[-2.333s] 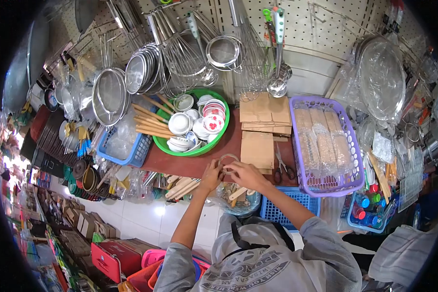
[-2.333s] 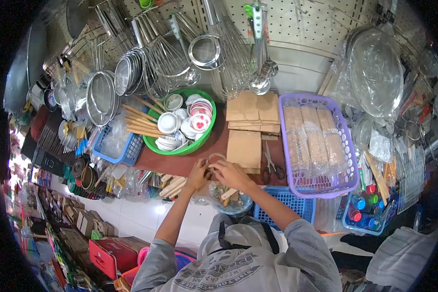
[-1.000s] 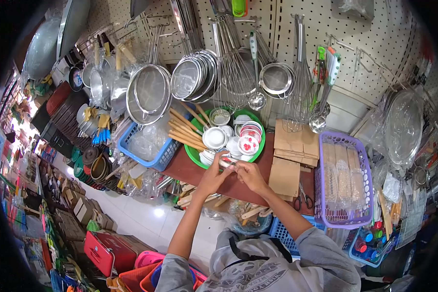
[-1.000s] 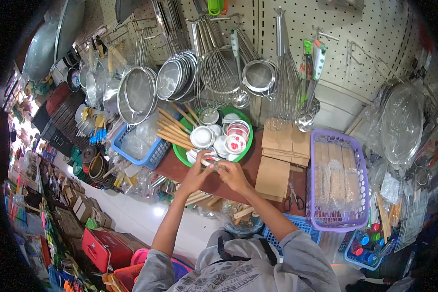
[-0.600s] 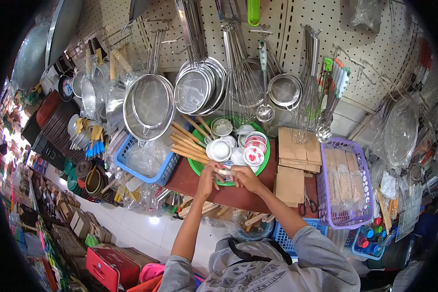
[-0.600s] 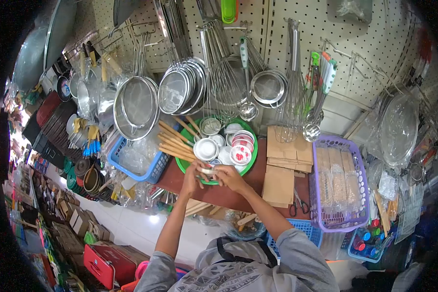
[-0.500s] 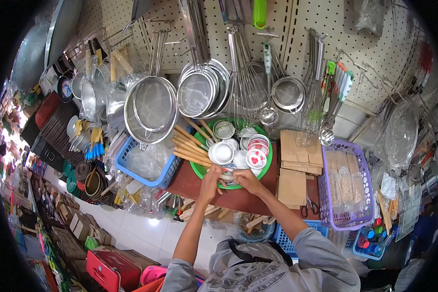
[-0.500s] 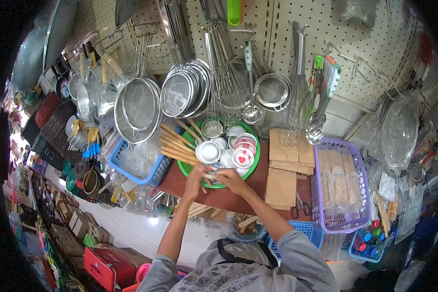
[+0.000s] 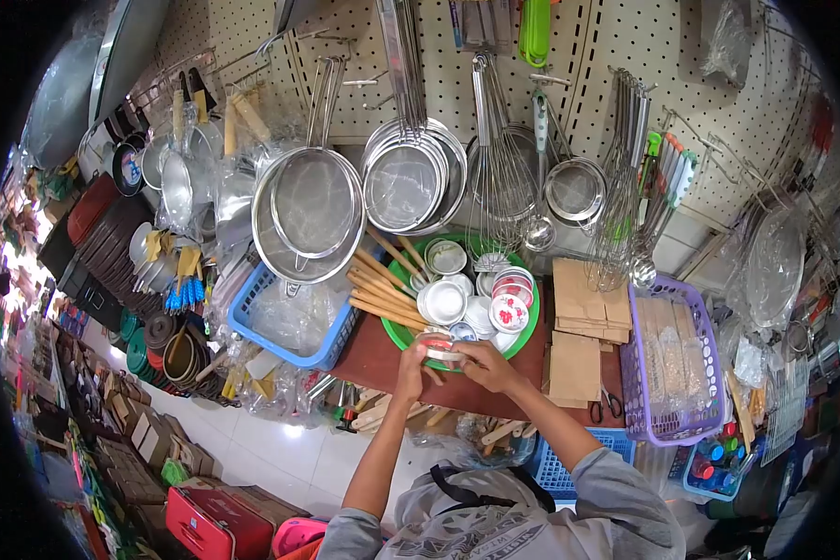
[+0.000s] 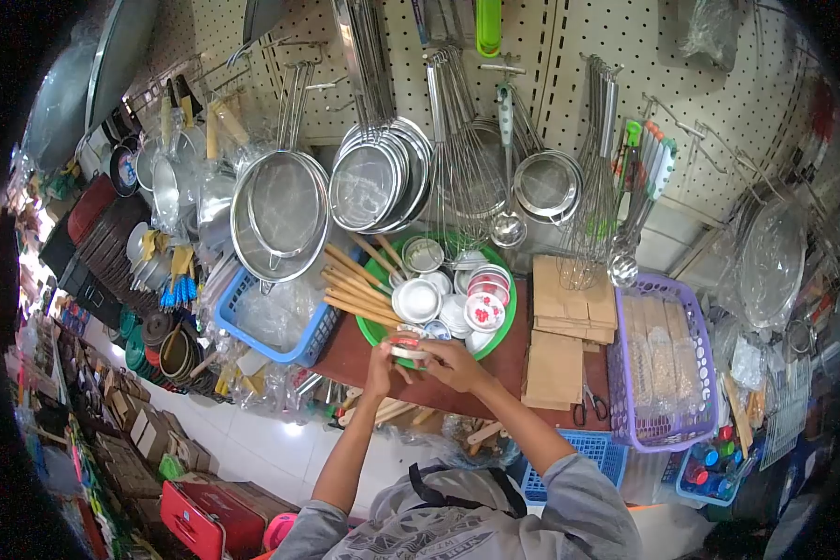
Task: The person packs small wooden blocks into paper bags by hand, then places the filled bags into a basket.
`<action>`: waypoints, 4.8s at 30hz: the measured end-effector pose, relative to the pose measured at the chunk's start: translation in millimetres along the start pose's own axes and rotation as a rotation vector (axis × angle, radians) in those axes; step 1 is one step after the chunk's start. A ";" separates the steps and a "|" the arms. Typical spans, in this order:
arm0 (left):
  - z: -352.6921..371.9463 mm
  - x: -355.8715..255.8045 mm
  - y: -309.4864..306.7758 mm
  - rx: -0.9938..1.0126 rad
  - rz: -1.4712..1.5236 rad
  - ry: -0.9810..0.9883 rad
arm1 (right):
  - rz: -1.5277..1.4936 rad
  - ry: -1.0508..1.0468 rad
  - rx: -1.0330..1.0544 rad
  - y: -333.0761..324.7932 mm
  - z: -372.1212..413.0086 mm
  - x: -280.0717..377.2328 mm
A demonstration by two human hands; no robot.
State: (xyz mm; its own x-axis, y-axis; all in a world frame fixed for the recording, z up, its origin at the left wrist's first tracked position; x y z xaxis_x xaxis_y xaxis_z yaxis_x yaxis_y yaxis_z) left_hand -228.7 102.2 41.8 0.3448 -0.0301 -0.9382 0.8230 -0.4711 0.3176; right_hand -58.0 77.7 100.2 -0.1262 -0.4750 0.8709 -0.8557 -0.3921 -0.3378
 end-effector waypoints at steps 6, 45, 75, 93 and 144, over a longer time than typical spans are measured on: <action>1.2 -2.8 -1.8 0.027 0.023 -0.011 | -0.094 0.065 0.008 9.8 -0.4 -36.8; -4.9 -7.1 -5.0 -0.092 0.046 0.079 | -0.252 0.139 0.094 11.2 -24.2 -5.8; -9.0 -5.9 1.0 -0.001 -0.290 0.051 | -0.215 0.321 0.134 -9.4 -2.5 -1.1; -5.0 -13.9 -9.0 0.023 0.184 -0.042 | -0.281 0.245 0.122 12.2 -9.4 -16.0; -15.8 5.0 -17.4 0.030 -0.046 -0.131 | -0.484 0.235 -0.026 22.9 -6.4 -55.0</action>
State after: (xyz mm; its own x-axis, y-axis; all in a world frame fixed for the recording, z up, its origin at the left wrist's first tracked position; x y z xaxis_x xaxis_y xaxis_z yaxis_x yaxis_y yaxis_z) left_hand -234.2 124.2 33.8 0.2439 -0.1214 -0.9622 0.8218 -0.5009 0.2715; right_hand -73.9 99.9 46.9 0.1793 -0.0544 0.9823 -0.8554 -0.5018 0.1284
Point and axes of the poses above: each hand's wrist, its own z-axis away from the middle knuckle, its own y-axis out of the palm, x = y × z, the point moved 3 cm from there along -z, towards the middle knuckle, and after that the axes turned 6 degrees about x, right-handed, at the moved point
